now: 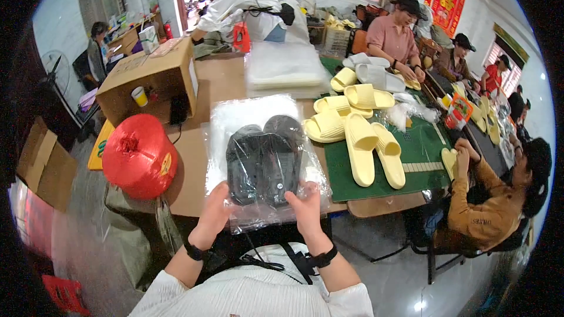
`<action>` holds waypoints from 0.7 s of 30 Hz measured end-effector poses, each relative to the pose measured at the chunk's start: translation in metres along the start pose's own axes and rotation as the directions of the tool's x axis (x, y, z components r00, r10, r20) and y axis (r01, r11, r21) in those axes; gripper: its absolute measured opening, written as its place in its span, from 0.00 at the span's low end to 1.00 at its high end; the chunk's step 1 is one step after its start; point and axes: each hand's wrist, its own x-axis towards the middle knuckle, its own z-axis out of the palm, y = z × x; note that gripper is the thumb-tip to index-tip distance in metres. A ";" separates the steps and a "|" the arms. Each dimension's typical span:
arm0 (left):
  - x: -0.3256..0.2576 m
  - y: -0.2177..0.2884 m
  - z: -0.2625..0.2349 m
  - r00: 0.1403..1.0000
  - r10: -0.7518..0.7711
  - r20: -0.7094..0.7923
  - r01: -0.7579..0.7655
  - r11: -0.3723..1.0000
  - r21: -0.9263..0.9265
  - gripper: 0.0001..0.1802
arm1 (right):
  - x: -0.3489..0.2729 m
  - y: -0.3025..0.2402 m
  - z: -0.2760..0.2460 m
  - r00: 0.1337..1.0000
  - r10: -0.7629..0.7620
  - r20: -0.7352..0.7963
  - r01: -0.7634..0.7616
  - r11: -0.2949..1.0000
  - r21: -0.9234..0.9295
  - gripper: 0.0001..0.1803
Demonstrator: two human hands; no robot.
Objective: The recorder is placing pairs of sandals into clear plastic bags at a manufacturing workstation.
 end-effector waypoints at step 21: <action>-0.124 0.087 -0.090 0.976 0.181 0.121 -0.216 0.862 0.459 0.33 | -0.019 0.005 -0.010 0.733 -0.410 0.542 0.680 0.425 -0.598 0.42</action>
